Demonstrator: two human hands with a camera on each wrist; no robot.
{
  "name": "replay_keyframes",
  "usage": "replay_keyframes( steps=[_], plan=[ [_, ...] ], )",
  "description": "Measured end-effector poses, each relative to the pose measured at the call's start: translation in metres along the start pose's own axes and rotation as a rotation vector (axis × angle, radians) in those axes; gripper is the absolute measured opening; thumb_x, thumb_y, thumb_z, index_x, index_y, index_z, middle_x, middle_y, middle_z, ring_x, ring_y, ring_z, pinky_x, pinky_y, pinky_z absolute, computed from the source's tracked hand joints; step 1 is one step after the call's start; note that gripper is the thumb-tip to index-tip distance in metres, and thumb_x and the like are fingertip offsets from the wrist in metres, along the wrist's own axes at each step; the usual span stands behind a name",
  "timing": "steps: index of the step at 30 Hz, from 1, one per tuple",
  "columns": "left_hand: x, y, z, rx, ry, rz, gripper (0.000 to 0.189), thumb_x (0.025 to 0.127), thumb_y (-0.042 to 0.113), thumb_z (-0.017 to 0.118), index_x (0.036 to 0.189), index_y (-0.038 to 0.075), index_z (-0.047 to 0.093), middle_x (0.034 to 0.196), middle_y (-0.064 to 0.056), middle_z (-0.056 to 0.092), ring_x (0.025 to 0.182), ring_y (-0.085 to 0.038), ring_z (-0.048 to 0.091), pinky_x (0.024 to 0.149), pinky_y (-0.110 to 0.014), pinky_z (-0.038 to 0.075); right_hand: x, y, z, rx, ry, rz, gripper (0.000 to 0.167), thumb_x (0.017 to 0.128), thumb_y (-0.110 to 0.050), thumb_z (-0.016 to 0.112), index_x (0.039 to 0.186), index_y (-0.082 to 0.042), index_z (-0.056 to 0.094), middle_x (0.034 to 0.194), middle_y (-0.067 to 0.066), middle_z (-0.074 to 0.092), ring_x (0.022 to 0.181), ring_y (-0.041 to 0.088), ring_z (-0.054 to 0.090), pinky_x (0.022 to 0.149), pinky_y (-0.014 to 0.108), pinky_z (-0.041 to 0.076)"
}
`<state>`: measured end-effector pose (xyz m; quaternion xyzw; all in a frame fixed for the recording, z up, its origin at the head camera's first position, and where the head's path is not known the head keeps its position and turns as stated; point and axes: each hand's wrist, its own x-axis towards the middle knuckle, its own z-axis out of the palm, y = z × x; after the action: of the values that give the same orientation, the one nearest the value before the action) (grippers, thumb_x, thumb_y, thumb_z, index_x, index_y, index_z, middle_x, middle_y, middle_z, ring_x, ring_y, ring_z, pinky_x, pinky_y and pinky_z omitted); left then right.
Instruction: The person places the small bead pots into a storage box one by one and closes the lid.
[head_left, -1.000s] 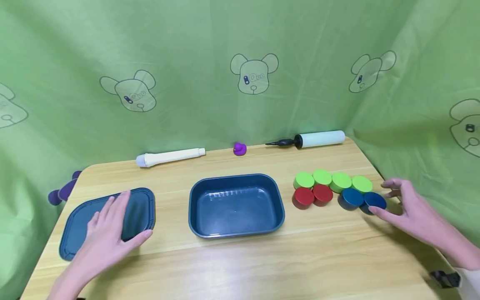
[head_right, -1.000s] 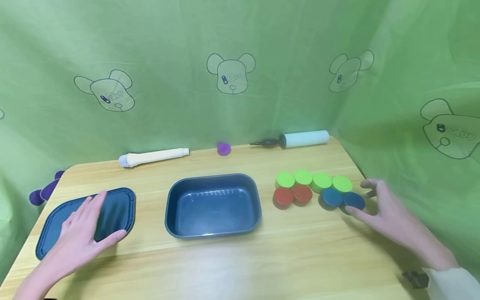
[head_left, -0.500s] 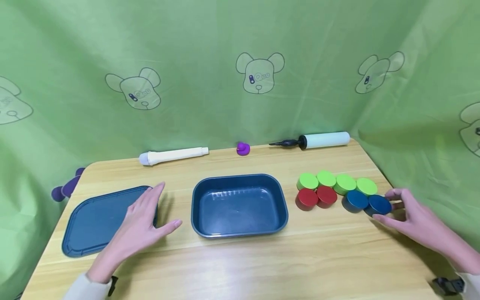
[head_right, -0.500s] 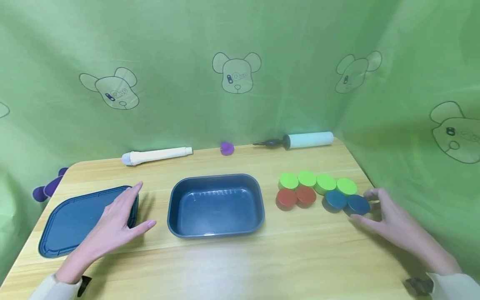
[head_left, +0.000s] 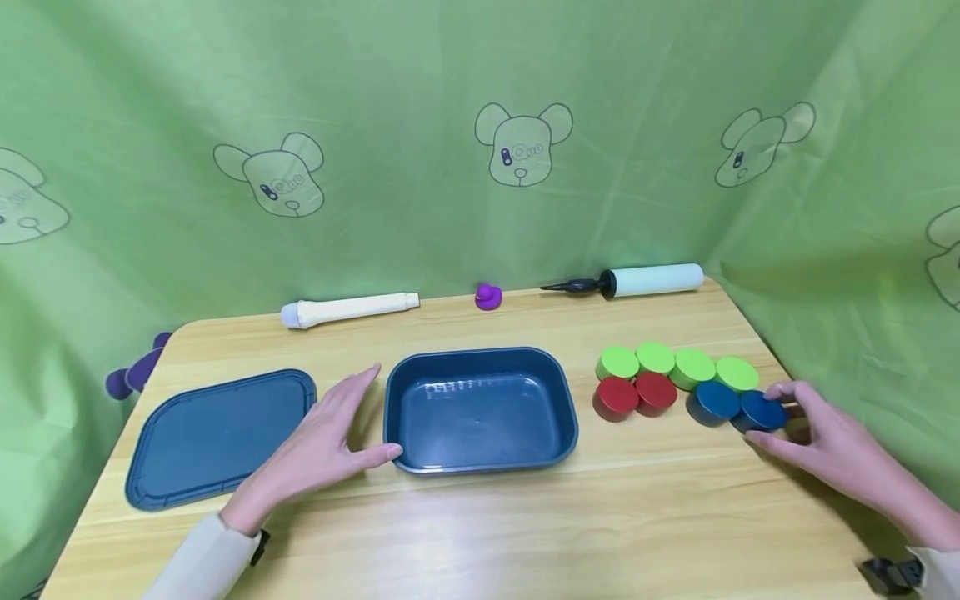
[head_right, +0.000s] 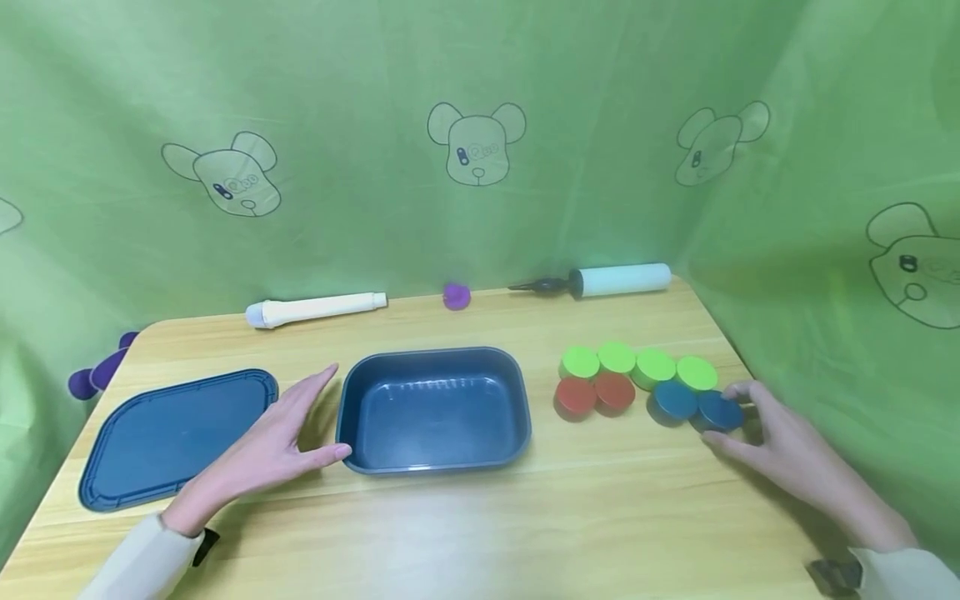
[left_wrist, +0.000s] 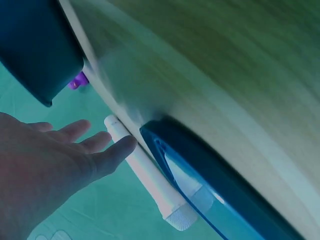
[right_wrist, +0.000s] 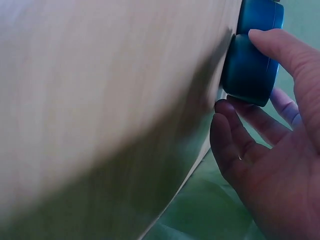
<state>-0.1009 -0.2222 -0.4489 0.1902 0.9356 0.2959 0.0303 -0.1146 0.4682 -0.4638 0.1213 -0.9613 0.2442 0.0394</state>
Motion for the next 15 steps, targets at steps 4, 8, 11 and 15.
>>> replay_keyframes(
  steps=[4,8,11,15],
  plan=[
    [0.002,-0.002,0.002,0.004,-0.029,0.018,0.116,0.091,0.077,0.073,0.178,0.030,0.012,0.178,-0.014,0.025,0.161,-0.043,0.026,0.119,-0.079,0.025,0.003,-0.003,0.002,-0.014,0.002,0.013,0.063,0.087,-0.017,0.096,0.131,-0.004,0.054,0.113,0.029,0.069,0.084,0.002,0.063,0.061,0.027,0.053],
    [0.006,-0.006,0.003,-0.013,-0.055,0.033,0.115,0.090,0.077,0.075,0.177,0.037,0.010,0.178,-0.013,0.026,0.161,-0.043,0.025,0.117,-0.080,0.026,0.003,-0.008,0.002,-0.029,0.000,0.036,0.062,0.088,-0.018,0.095,0.131,-0.003,0.054,0.112,0.030,0.069,0.082,0.015,0.067,0.059,0.026,0.051],
    [0.010,-0.009,0.002,-0.050,-0.077,0.045,0.114,0.090,0.073,0.078,0.177,0.037,0.013,0.179,-0.012,0.024,0.163,-0.041,0.021,0.118,-0.080,0.023,0.004,-0.010,0.001,-0.037,-0.004,0.049,0.062,0.089,-0.020,0.094,0.132,-0.002,0.053,0.112,0.032,0.069,0.083,0.027,0.070,0.059,0.025,0.050],
    [0.016,-0.011,0.001,-0.086,-0.104,0.077,0.113,0.090,0.070,0.080,0.177,0.037,0.016,0.179,-0.012,0.023,0.163,-0.040,0.020,0.118,-0.080,0.023,0.002,-0.012,0.000,-0.043,0.007,0.072,0.063,0.090,-0.023,0.094,0.133,0.001,0.053,0.111,0.035,0.068,0.083,0.043,0.072,0.059,0.025,0.049]
  ],
)
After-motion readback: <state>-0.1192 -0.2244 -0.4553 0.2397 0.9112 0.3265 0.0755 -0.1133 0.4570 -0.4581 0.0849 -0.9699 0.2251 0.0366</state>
